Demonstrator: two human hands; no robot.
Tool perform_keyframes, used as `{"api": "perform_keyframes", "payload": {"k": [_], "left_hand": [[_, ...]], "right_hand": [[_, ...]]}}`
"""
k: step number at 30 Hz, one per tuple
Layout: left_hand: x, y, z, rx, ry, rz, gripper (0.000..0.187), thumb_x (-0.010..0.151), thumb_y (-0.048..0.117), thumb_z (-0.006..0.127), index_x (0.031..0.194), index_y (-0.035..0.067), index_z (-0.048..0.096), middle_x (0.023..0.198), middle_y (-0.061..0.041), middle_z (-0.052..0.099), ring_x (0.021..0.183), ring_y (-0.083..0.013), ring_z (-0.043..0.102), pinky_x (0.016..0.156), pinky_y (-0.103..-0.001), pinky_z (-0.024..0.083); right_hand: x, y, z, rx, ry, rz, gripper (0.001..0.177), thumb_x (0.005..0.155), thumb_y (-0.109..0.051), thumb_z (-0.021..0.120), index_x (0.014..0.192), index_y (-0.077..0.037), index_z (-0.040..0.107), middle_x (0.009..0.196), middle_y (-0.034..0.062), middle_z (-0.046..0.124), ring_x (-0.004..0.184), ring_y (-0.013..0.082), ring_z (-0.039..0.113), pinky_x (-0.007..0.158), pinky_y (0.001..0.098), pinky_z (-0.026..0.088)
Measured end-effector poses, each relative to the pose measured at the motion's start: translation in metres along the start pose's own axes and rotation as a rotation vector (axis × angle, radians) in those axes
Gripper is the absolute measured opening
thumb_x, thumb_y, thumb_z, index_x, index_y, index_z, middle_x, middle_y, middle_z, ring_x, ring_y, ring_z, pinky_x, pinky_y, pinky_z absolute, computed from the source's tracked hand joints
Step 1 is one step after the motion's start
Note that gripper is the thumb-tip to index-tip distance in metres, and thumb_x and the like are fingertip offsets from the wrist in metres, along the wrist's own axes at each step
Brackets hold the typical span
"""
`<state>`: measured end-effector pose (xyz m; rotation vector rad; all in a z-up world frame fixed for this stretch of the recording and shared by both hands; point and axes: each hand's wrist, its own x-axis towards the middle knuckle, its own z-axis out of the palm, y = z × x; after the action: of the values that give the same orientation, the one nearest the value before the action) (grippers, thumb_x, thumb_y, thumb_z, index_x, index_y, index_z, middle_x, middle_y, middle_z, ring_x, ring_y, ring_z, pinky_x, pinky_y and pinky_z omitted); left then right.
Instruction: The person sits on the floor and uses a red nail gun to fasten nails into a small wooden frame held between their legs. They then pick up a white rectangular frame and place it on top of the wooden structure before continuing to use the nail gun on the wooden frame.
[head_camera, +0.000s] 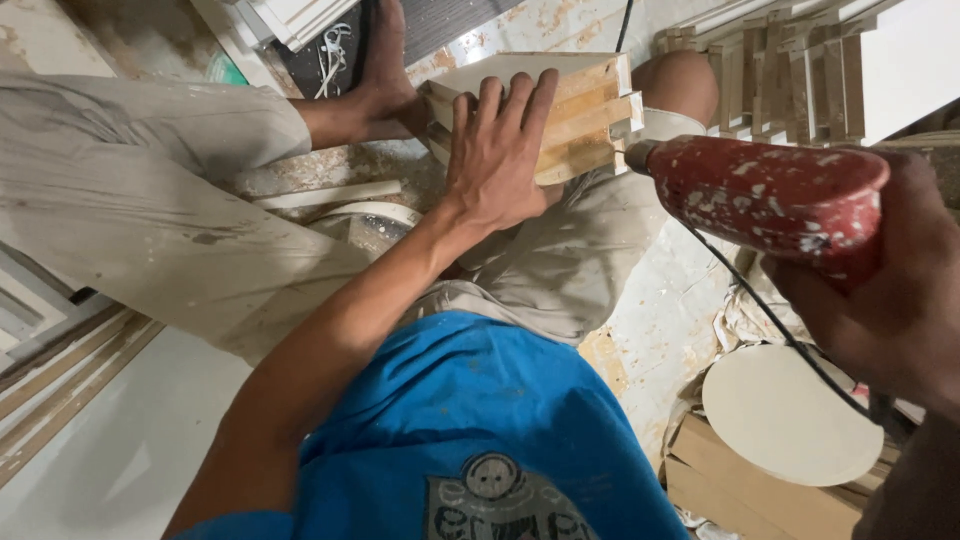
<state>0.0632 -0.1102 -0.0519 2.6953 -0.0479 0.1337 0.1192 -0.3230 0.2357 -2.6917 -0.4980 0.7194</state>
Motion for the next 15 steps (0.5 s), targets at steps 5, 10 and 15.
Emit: {"api": "perform_keyframes", "payload": {"k": [5,10,15], "left_hand": [[-0.001,0.002,0.000,0.024,-0.007,-0.011,0.128,0.066,0.087,0.088,0.155,0.009,0.041,0.140,-0.010,0.055,0.119,-0.0295,0.050,0.093,-0.048,0.047],[0.000,0.007,-0.002,0.051,0.037,-0.033,0.125,0.060,0.082,0.094,0.150,0.010,0.045,0.134,-0.009,0.056,0.115,-0.0289,0.052,0.088,-0.048,0.047],[0.021,0.029,0.020,0.262,0.151,-0.131,0.037,0.101,0.028,0.052,0.132,0.008,0.060,0.124,-0.015,0.063,0.111,-0.0301,0.063,0.106,-0.071,0.041]], "right_hand": [[0.003,-0.012,0.004,-0.339,-0.078,0.203,0.073,0.089,-0.020,0.081,0.151,-0.001,0.050,0.101,0.0261,0.075,0.081,0.0474,0.074,0.065,0.0567,0.056],[0.005,-0.012,0.014,-0.317,-0.100,0.275,0.066,0.089,-0.019,0.075,0.148,-0.002,0.052,0.102,0.0248,0.076,0.084,0.0488,0.074,0.069,0.0596,0.057],[0.002,-0.028,0.016,-0.300,-0.108,0.267,0.062,0.092,-0.017,0.075,0.146,0.001,0.049,0.103,0.0283,0.076,0.085,0.0513,0.075,0.072,0.0608,0.059]]}}
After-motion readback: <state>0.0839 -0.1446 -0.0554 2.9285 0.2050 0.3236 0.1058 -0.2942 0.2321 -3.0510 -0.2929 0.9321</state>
